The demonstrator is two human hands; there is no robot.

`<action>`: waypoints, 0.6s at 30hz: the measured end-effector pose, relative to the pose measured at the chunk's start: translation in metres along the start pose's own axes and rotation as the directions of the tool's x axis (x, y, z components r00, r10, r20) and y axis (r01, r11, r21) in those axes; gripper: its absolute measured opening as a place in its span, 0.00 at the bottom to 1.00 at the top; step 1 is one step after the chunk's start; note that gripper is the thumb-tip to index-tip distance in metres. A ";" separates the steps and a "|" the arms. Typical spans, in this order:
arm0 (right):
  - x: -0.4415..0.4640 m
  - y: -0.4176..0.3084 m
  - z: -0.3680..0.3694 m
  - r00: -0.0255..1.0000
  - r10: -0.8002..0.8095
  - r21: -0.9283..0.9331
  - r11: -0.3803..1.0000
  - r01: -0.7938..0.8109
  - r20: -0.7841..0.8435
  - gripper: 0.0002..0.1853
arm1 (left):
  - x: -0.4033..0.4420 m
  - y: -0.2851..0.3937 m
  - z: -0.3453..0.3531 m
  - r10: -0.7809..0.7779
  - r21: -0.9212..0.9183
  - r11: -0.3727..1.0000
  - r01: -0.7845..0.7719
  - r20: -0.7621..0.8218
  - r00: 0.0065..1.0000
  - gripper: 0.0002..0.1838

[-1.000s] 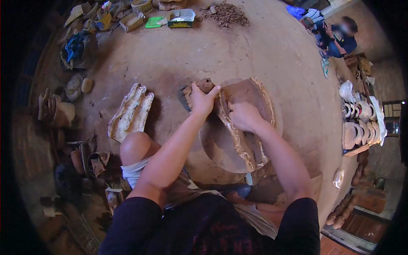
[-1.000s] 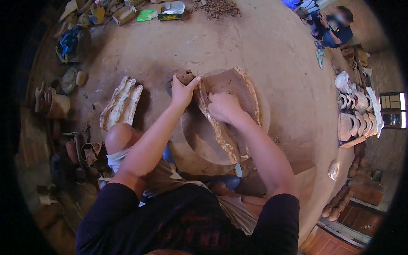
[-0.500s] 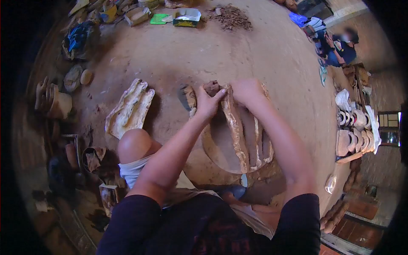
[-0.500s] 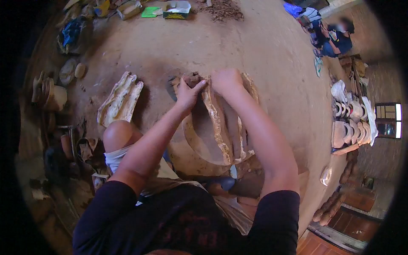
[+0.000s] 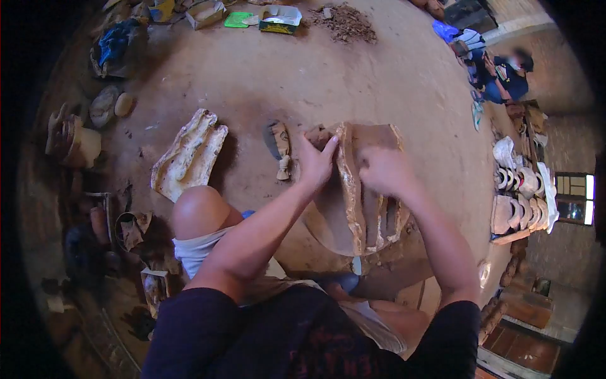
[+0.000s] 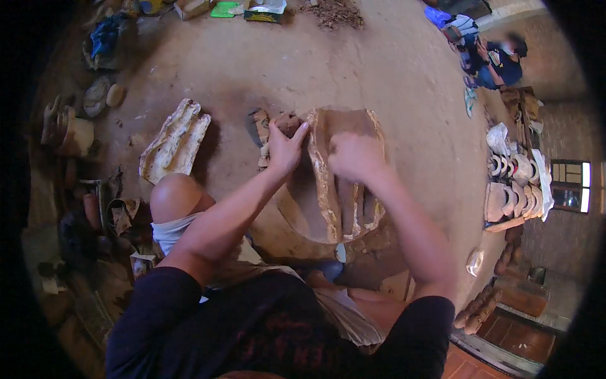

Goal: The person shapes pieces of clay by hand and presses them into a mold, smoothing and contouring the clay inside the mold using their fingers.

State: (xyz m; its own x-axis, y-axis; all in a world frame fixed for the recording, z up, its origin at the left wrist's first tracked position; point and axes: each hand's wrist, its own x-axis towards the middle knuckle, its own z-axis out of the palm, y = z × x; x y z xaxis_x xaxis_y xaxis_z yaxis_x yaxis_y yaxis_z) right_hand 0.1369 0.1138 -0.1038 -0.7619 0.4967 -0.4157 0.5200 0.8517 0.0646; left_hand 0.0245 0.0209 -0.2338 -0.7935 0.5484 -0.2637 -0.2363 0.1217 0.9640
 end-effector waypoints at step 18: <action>0.039 0.009 0.042 0.988 -0.063 0.012 0.998 0.066 -0.144 0.11 | 0.012 -0.034 0.013 0.054 0.095 0.994 -0.054 -0.001 0.999 0.39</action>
State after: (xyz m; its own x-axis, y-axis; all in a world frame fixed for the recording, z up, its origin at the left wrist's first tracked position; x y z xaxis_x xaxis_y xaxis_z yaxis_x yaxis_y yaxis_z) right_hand 0.1281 0.1342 -0.1575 -0.8409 0.4608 -0.2837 0.4737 0.8803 0.0260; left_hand 0.0300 0.0341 -0.2689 -0.8059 0.5533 -0.2109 -0.1388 0.1698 0.9757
